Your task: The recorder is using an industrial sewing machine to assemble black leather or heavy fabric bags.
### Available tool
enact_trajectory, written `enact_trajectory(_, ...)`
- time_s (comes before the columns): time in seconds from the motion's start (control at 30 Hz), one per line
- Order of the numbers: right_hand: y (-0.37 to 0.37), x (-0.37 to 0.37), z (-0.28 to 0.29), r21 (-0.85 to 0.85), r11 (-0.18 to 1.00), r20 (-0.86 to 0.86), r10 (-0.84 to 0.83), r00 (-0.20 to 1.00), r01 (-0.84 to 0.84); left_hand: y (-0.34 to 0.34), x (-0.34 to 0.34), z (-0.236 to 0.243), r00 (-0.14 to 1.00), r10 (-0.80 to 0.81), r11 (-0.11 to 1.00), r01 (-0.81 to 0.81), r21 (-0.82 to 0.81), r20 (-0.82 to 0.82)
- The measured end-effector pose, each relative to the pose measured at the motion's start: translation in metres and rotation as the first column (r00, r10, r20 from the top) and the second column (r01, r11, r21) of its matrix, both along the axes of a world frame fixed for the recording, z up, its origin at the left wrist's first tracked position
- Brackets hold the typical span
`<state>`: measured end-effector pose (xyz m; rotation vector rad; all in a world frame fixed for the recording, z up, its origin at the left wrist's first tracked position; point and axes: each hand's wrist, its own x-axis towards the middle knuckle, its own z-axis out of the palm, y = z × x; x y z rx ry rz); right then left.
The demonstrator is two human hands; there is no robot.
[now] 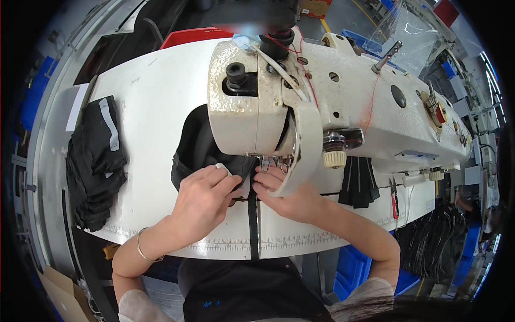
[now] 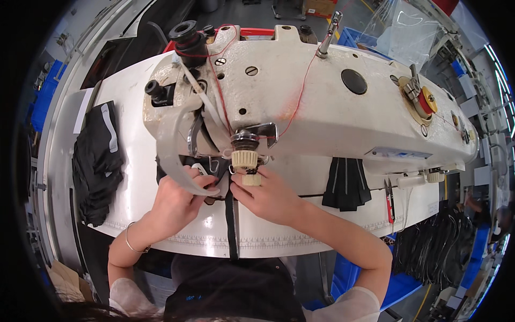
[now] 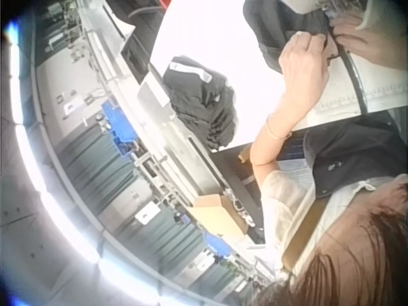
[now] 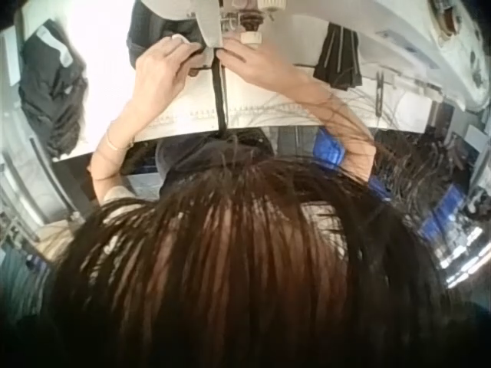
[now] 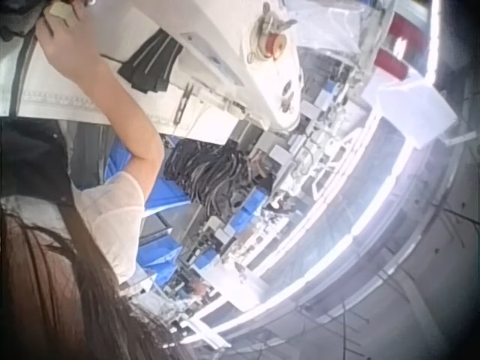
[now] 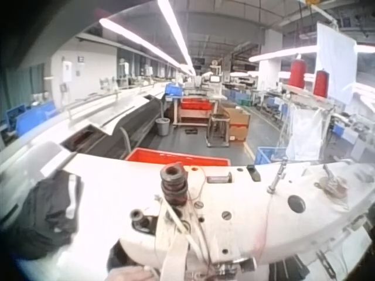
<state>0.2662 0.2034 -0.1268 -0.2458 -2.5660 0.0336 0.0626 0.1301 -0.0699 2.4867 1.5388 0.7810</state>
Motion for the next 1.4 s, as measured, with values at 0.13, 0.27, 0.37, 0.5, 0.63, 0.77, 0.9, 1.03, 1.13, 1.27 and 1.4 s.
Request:
enact_trajectory(0.13,-0.004,0.002,-0.007,0.022,0.999,-0.050,-0.036,0.998,0.037,0.005,0.005,0.012,0.996,0.005,1.000,-0.003,0.023,-0.092)
enact_trajectory(0.27,-0.006,0.004,-0.015,0.055,0.998,-0.045,-0.025,0.999,0.028,0.013,-0.002,-0.004,0.992,-0.118,0.993,0.119,0.019,-0.040)
enact_trajectory(0.37,-0.013,0.009,-0.013,0.072,0.997,0.037,0.018,0.999,-0.021,0.013,-0.017,-0.015,0.990,-0.108,0.994,0.111,-0.023,0.093)
enact_trajectory(0.5,-0.025,0.013,0.012,0.146,0.988,0.094,0.033,0.995,-0.047,0.009,-0.007,-0.013,0.966,-0.244,0.962,0.252,0.103,-0.081)
enact_trajectory(0.63,-0.026,0.008,0.010,0.147,0.989,-0.027,-0.010,1.000,0.014,0.003,-0.001,-0.018,0.934,-0.243,0.931,0.300,0.206,-0.264)
enact_trajectory(0.77,-0.038,0.013,-0.011,0.056,0.992,-0.088,-0.109,0.990,0.114,0.008,0.005,-0.022,0.934,-0.300,0.928,0.333,0.170,-0.194)
enact_trajectory(0.9,-0.029,0.009,-0.013,0.158,0.987,-0.047,-0.014,0.999,0.021,0.003,0.001,-0.026,0.937,-0.274,0.939,0.310,0.150,-0.219)
enact_trajectory(1.03,-0.029,0.013,0.000,0.173,0.984,0.029,-0.037,0.999,0.032,0.003,0.002,-0.029,0.941,-0.285,0.946,0.307,0.104,-0.183)
enact_trajectory(1.13,-0.026,0.013,0.002,0.211,0.977,0.024,-0.009,1.000,0.004,0.006,0.003,-0.036,0.948,-0.292,0.948,0.304,0.094,-0.125)
enact_trajectory(1.27,-0.018,0.007,-0.003,0.101,0.994,0.033,-0.054,0.998,0.051,0.019,0.000,-0.049,0.965,-0.242,0.961,0.253,0.109,-0.103)
enact_trajectory(1.4,-0.009,0.002,0.008,-0.405,0.902,-0.074,-0.195,0.978,0.149,0.033,-0.010,-0.048,0.980,-0.196,0.981,0.195,0.018,0.036)
